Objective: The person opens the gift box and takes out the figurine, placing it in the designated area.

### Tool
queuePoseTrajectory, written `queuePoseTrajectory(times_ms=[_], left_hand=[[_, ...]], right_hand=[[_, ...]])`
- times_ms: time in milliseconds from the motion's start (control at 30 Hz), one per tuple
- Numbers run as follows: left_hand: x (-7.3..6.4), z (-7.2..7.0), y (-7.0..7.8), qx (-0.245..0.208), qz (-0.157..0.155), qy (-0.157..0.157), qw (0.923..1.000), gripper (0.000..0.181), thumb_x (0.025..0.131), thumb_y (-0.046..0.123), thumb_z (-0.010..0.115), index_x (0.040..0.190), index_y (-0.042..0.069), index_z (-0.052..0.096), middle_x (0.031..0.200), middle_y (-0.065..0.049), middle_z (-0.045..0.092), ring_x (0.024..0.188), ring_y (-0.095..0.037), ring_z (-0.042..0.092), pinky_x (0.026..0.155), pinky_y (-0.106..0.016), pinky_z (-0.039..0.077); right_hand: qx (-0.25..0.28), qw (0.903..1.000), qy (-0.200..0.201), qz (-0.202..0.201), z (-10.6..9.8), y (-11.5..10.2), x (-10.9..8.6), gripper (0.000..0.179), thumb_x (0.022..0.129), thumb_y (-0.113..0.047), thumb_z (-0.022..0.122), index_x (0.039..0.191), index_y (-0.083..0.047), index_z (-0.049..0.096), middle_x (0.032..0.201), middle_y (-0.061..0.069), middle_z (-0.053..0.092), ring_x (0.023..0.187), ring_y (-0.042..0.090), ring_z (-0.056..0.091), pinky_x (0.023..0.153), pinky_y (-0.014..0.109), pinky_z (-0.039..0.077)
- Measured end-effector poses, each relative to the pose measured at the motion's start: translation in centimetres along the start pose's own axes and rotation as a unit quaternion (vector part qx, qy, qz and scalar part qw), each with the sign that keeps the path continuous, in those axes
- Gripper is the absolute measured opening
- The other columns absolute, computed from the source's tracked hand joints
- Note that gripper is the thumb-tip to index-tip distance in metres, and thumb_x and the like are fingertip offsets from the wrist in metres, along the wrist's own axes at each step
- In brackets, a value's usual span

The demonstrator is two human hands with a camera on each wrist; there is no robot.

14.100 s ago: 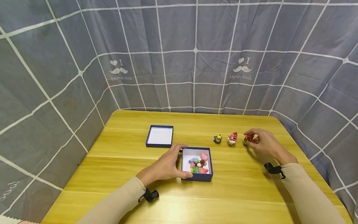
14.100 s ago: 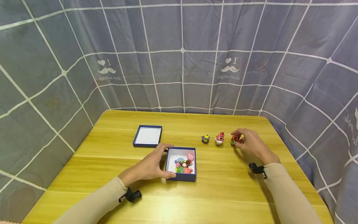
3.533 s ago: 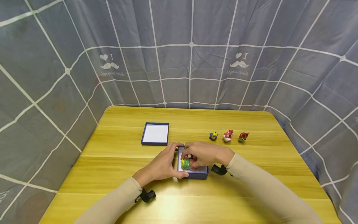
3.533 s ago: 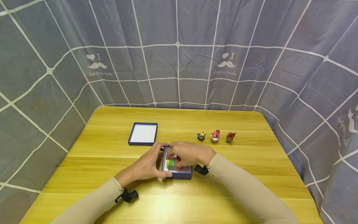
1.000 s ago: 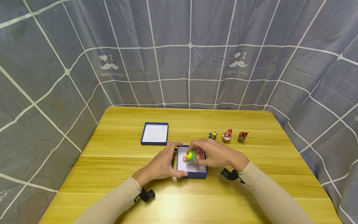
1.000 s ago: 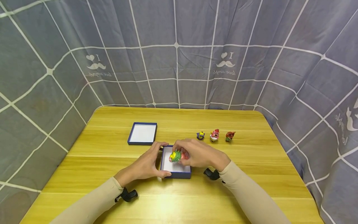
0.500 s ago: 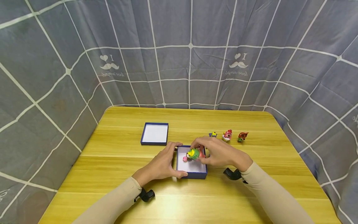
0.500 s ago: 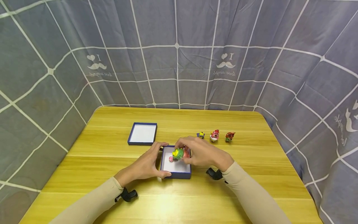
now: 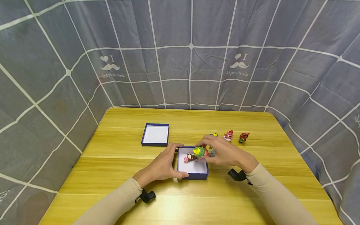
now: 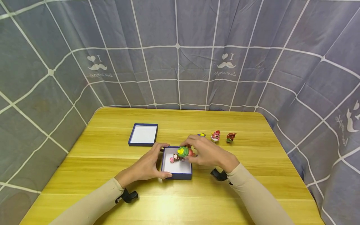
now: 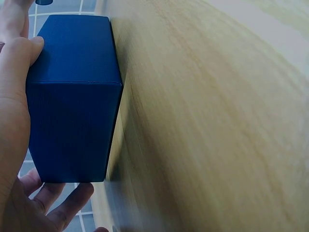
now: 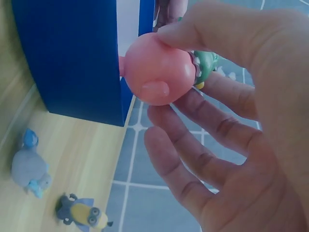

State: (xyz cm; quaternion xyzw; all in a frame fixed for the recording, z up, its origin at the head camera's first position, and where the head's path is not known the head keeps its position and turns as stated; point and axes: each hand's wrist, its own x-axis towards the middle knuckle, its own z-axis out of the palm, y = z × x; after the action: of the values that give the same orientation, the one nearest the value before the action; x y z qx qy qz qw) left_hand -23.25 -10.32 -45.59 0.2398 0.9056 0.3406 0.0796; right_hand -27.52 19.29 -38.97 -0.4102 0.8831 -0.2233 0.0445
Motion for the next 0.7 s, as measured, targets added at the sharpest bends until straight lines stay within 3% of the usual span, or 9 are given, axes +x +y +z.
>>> queuePoseTrajectory(times_ms=[467, 700], left_hand=[[-0.27, 0.29, -0.19, 0.004, 0.001, 0.001, 1.0000, 0.118, 0.073, 0.073, 0.088, 0.163, 0.024, 0.029, 0.152, -0.001, 0.046, 0.126, -0.018, 0.056, 0.113, -0.043, 0.050], [-0.28, 0.26, -0.36, -0.001, 0.007, 0.005, 1.0000, 0.119, 0.073, 0.072, 0.089, 0.163, 0.021, 0.030, 0.150, -0.001, 0.047, 0.122, -0.017, 0.057, 0.112, -0.043, 0.050]], right_hand=[[0.050, 0.9981, 0.033, -0.011, 0.31, 0.64, -0.87, 0.040, 0.091, -0.014, 0.083, 0.128, -0.018, 0.069, 0.124, -0.004, 0.067, 0.097, 0.008, 0.069, 0.086, 0.036, 0.063], [0.031, 0.9981, 0.048, -0.022, 0.20, 0.76, -0.98, 0.040, 0.092, -0.017, 0.083, 0.130, -0.017, 0.069, 0.126, -0.003, 0.068, 0.102, 0.008, 0.068, 0.088, 0.030, 0.061]])
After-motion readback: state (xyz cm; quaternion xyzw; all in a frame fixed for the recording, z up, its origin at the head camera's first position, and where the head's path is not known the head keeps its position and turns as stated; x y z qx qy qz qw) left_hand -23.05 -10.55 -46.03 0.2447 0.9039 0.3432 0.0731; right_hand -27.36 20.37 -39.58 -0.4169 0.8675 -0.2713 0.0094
